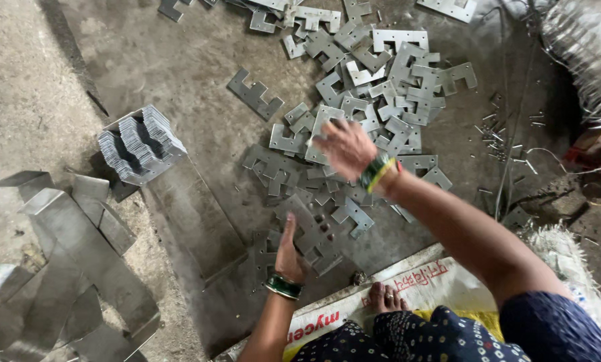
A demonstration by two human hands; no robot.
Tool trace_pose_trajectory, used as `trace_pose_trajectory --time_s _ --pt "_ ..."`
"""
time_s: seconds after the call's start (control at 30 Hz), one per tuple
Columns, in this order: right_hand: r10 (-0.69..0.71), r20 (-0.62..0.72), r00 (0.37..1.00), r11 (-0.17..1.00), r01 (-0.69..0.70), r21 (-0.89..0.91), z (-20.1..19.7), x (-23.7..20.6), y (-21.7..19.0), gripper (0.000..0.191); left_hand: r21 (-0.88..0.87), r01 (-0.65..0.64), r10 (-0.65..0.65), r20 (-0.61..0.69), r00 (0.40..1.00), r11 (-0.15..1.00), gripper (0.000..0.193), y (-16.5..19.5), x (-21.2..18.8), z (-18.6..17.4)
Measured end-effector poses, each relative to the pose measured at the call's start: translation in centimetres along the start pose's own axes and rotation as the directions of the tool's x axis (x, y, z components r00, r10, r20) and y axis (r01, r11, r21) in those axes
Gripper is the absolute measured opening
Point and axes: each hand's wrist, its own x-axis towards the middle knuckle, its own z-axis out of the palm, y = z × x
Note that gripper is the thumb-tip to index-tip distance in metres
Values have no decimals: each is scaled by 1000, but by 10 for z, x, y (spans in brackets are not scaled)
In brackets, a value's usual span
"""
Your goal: The person wipes E-shaped metal laminations with a cloth, picks up individual pieces by hand, and stacks them using a thin metal rod.
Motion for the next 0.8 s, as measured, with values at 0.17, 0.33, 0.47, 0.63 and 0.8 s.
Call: trace_pose_trajectory --time_s 0.17,0.33,0.47,0.63,0.8 --pt "-84 -19 996 991 81 -110 9 46 35 69 10 97 -95 -128 987 995 59 11 -9 -5" --pt "9 153 988 999 -3 -38 -4 50 49 37 56 -30 39 -166 985 998 47 7 -7 -9" --pt "212 330 920 936 -288 202 -9 11 53 41 69 -53 71 -291 954 996 44 -1 3 -20" --pt "-63 159 985 749 -59 660 -12 -12 26 52 -52 -22 10 -221 975 998 57 -13 16 -28" --pt "370 132 920 872 -393 293 -11 32 1 62 367 62 41 -264 964 928 66 -16 10 -23"
